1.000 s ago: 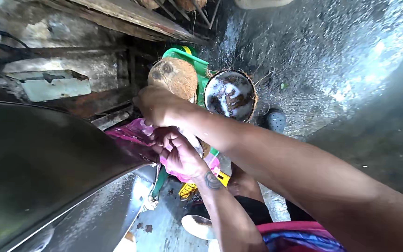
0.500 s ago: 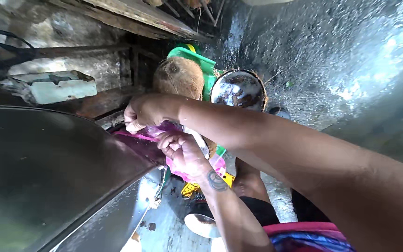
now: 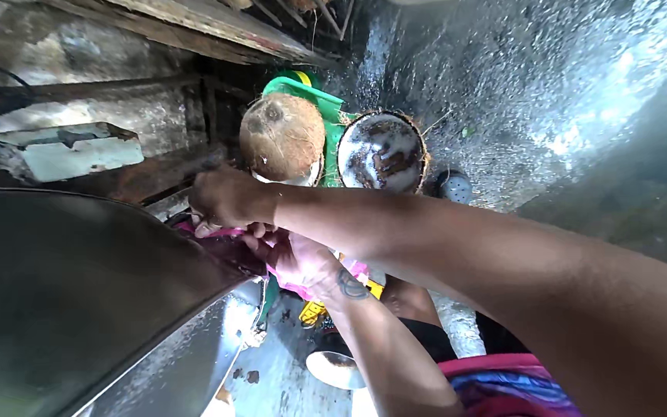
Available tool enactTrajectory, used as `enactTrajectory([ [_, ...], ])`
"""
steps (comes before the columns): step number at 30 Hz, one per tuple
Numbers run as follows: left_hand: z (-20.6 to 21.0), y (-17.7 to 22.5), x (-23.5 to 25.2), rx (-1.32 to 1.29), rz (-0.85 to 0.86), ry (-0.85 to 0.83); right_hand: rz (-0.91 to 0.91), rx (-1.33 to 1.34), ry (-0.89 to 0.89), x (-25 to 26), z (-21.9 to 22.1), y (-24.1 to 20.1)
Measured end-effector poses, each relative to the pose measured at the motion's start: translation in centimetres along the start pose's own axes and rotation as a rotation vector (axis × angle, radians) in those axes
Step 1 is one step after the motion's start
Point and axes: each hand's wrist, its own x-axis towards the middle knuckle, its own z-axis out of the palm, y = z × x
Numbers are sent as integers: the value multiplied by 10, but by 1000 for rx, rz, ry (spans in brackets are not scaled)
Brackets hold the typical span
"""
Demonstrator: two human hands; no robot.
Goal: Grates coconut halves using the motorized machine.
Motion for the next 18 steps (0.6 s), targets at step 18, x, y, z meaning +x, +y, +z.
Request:
enactTrajectory([
  [18, -8, -5, 17, 26, -65, -136, -145, 288, -464, 27, -46, 18],
])
